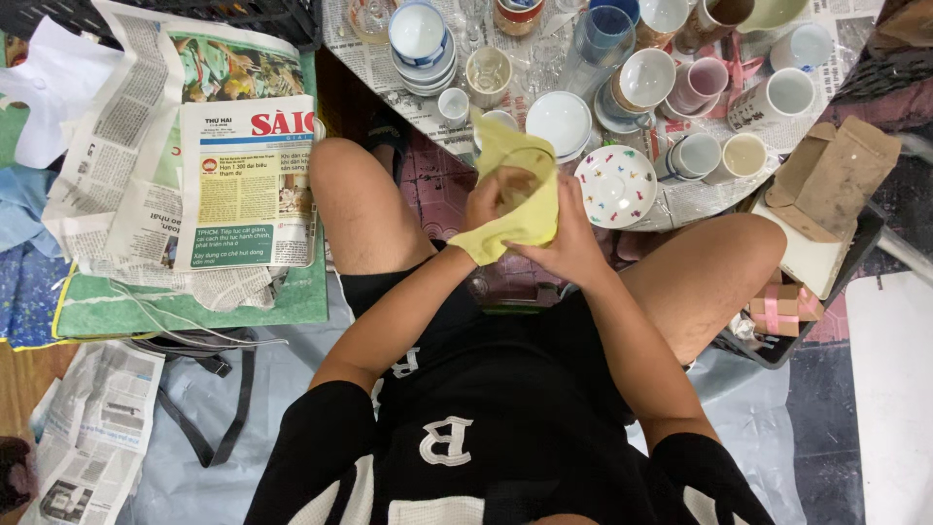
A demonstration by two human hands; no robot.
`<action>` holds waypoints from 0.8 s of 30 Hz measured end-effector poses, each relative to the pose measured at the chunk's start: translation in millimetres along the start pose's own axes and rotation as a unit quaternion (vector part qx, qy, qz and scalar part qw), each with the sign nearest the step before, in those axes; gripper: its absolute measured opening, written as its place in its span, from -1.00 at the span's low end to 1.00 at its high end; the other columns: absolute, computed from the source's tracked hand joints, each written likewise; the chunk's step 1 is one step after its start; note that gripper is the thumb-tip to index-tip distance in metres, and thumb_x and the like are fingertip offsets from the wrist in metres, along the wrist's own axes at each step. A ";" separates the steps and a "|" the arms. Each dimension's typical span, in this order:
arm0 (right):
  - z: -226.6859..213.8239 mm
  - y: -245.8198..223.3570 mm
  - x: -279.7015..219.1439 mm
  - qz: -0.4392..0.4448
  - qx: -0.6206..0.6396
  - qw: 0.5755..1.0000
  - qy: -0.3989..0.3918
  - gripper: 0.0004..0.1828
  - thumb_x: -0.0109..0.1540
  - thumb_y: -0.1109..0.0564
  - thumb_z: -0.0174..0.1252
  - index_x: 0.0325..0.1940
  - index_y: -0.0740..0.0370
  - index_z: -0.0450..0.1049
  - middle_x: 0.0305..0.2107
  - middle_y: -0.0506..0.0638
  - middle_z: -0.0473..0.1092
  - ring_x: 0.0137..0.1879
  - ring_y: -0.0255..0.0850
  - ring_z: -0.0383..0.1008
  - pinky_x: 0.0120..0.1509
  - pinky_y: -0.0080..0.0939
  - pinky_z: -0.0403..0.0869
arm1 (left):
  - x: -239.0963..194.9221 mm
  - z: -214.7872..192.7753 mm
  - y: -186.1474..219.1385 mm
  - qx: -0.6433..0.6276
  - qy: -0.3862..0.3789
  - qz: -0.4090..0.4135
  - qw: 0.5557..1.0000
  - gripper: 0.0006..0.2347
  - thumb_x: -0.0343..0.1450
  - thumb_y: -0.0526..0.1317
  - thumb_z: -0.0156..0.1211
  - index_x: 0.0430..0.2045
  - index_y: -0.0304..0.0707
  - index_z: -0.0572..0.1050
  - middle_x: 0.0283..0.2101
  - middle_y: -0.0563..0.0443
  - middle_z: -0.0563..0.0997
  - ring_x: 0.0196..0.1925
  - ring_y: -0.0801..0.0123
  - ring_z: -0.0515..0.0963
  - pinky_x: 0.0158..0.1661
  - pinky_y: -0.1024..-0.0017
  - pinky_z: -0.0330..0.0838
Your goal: The person sits on the floor and wipes various ceramic and glass items, including cups, bowls, and a glass, using a yellow cloth. The person handles each item individually, wiping the exterior and interior surfaces before placing them back on the table.
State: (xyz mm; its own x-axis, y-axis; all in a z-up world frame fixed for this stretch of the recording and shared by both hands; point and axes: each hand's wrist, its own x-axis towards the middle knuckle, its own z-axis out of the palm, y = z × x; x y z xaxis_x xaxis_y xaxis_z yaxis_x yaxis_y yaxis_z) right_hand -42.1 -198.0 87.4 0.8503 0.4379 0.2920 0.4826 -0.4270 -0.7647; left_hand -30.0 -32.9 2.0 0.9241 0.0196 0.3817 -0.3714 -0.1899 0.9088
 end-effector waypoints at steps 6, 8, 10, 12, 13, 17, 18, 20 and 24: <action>12.8 31.3 -20.2 0.102 0.238 0.966 -0.017 0.00 0.12 0.10 0.42 0.48 0.38 0.00 0.16 0.13 0.34 0.24 -0.16 0.42 0.30 -0.14 0.45 | 19.8 -21.0 18.0 0.042 -0.079 0.042 0.995 -0.73 0.40 -0.13 0.35 -0.13 -0.22 0.48 -0.09 0.02 0.50 0.03 0.32 0.56 0.05 0.35 0.47; 13.0 50.0 -26.3 0.141 0.317 0.936 -0.051 -0.11 0.13 0.15 0.38 0.44 0.39 0.10 0.14 0.13 0.39 0.25 -0.14 0.45 0.33 -0.14 0.45 | 18.6 -23.3 26.5 -0.059 -0.112 -0.101 0.987 -0.57 0.35 -0.06 0.37 0.03 -0.27 0.44 -0.14 0.01 0.49 -0.16 0.35 0.43 -0.14 0.35 0.32; 11.6 66.2 -31.5 0.175 0.383 0.900 -0.109 -0.16 0.12 0.19 0.33 0.43 0.40 0.16 0.13 0.13 0.42 0.24 -0.13 0.47 0.33 -0.13 0.46 | 18.6 -27.6 35.9 -0.154 -0.132 -0.114 0.973 -0.48 0.36 0.05 0.34 0.10 -0.31 0.41 -0.09 0.03 0.48 -0.12 0.40 0.39 -0.09 0.40 0.28; 11.1 76.7 -35.7 0.206 0.435 0.856 -0.188 -0.18 0.10 0.21 0.29 0.43 0.40 0.19 0.12 0.13 0.43 0.22 -0.14 0.47 0.31 -0.13 0.45 | 18.6 -32.7 40.2 -0.243 -0.141 0.002 0.960 -0.42 0.43 0.19 0.29 0.08 -0.36 0.37 0.06 0.07 0.49 0.16 0.48 0.47 0.21 0.48 0.34; 14.2 78.9 -36.8 0.213 0.464 0.838 -0.191 -0.16 0.10 0.22 0.28 0.44 0.38 0.18 0.13 0.11 0.42 0.24 -0.16 0.46 0.33 -0.14 0.44 | 19.7 -34.0 39.0 -0.226 -0.149 0.020 0.962 -0.40 0.42 0.21 0.30 0.05 -0.38 0.39 0.00 0.07 0.48 0.07 0.47 0.46 0.14 0.47 0.35; 19.3 75.5 -34.9 0.225 0.485 0.817 -0.215 -0.17 0.08 0.22 0.29 0.42 0.36 0.19 0.14 0.06 0.41 0.26 -0.20 0.44 0.35 -0.17 0.42 | 20.0 -38.4 25.2 -0.158 -0.173 0.046 0.971 -0.38 0.33 0.27 0.28 -0.07 -0.39 0.45 -0.20 0.04 0.49 -0.25 0.43 0.41 -0.14 0.44 0.34; 17.5 72.5 -33.2 0.223 0.467 0.826 -0.224 -0.19 0.08 0.22 0.29 0.40 0.36 0.21 0.13 0.05 0.42 0.25 -0.20 0.45 0.34 -0.17 0.42 | 19.3 -39.9 23.9 -0.141 -0.175 0.041 0.973 -0.39 0.31 0.27 0.27 -0.10 -0.37 0.46 -0.24 0.02 0.49 -0.33 0.42 0.40 -0.20 0.43 0.32; 14.7 64.4 -28.7 0.228 0.437 0.842 -0.219 -0.27 0.09 0.18 0.31 0.34 0.40 0.30 0.06 0.07 0.47 0.17 -0.18 0.49 0.27 -0.16 0.46 | 20.9 -43.4 26.1 -0.078 -0.172 0.042 0.981 -0.42 0.39 0.26 0.21 -0.07 -0.37 0.46 -0.20 -0.04 0.56 -0.22 0.35 0.56 -0.13 0.41 0.43; 8.6 46.9 -19.5 0.206 0.313 0.905 -0.201 -0.34 0.07 0.12 0.35 0.22 0.36 0.38 -0.02 0.04 0.53 0.09 -0.19 0.55 0.20 -0.17 0.51 | 23.5 -43.5 40.0 0.003 -0.158 0.051 0.986 -0.51 0.47 0.20 0.16 -0.05 -0.33 0.47 -0.18 -0.10 0.62 -0.19 0.23 0.66 -0.11 0.39 0.49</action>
State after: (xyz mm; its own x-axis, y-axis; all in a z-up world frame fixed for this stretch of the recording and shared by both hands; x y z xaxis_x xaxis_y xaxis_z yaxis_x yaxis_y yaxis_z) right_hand -37.8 -219.8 40.8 0.7248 0.6500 -0.2283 -0.1786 -0.1428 -0.9735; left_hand -27.0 2.7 54.6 0.8645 -0.3062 0.3987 -0.4641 -0.1815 0.8670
